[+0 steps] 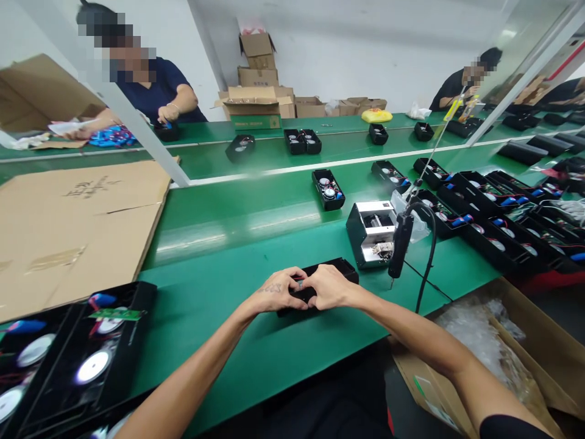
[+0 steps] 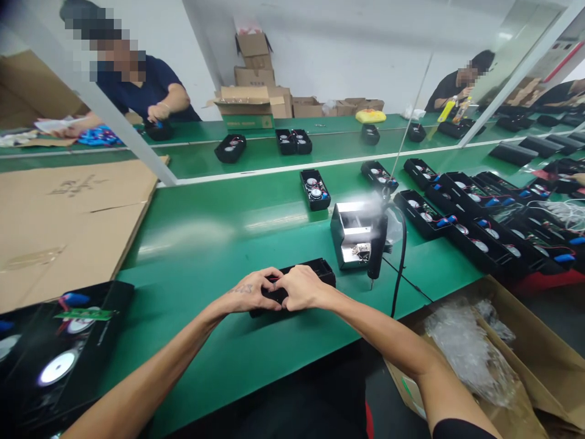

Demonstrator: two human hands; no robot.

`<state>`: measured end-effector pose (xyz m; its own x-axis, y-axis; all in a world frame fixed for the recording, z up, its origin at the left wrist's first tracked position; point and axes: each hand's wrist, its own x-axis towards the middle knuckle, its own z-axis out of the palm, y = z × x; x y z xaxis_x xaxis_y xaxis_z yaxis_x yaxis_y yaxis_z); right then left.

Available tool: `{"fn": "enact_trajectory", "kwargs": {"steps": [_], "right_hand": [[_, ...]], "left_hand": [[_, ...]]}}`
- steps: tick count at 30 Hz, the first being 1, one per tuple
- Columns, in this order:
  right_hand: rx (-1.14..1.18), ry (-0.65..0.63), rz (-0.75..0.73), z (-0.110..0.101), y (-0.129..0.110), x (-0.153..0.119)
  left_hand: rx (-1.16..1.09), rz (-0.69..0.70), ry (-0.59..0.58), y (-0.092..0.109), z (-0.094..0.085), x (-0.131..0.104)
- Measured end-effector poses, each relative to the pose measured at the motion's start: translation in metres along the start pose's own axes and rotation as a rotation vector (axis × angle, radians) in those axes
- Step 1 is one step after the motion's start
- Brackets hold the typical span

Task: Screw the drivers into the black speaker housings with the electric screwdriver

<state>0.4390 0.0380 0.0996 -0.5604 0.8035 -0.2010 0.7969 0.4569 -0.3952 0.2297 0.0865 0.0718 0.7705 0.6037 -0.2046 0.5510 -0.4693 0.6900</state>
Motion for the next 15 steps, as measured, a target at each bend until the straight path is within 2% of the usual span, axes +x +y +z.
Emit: {"fn": "enact_trajectory", "kwargs": {"steps": [5, 7, 8, 9, 10, 12, 13, 14, 15], "right_hand": [[-0.069, 0.037, -0.033, 0.01, -0.008, -0.015], [-0.025, 0.143, -0.091, 0.014, -0.012, -0.029], [0.018, 0.267, -0.106, 0.016, -0.011, -0.038], [0.064, 0.445, -0.086, 0.019, -0.008, -0.046], [0.104, 0.678, -0.019, 0.021, -0.001, -0.054], [0.119, 1.184, 0.261, 0.024, 0.022, -0.067], [0.103, 1.376, 0.423, 0.023, 0.039, -0.072], [0.09, 1.497, 0.566, 0.021, 0.056, -0.078], [0.096, 1.543, 0.668, 0.018, 0.073, -0.084]], "left_hand": [[0.054, 0.031, 0.055, 0.002, 0.004, -0.003], [0.095, 0.065, 0.095, 0.007, 0.009, -0.009], [0.127, 0.098, 0.122, 0.008, 0.014, -0.013], [0.164, 0.132, 0.156, 0.007, 0.02, -0.017], [0.213, 0.178, 0.194, 0.003, 0.028, -0.02], [0.438, 0.379, 0.397, -0.014, 0.046, -0.023], [0.543, 0.423, 0.481, -0.025, 0.054, -0.022], [0.616, 0.493, 0.548, -0.036, 0.062, -0.02], [0.664, 0.541, 0.581, -0.044, 0.068, -0.018]]}}
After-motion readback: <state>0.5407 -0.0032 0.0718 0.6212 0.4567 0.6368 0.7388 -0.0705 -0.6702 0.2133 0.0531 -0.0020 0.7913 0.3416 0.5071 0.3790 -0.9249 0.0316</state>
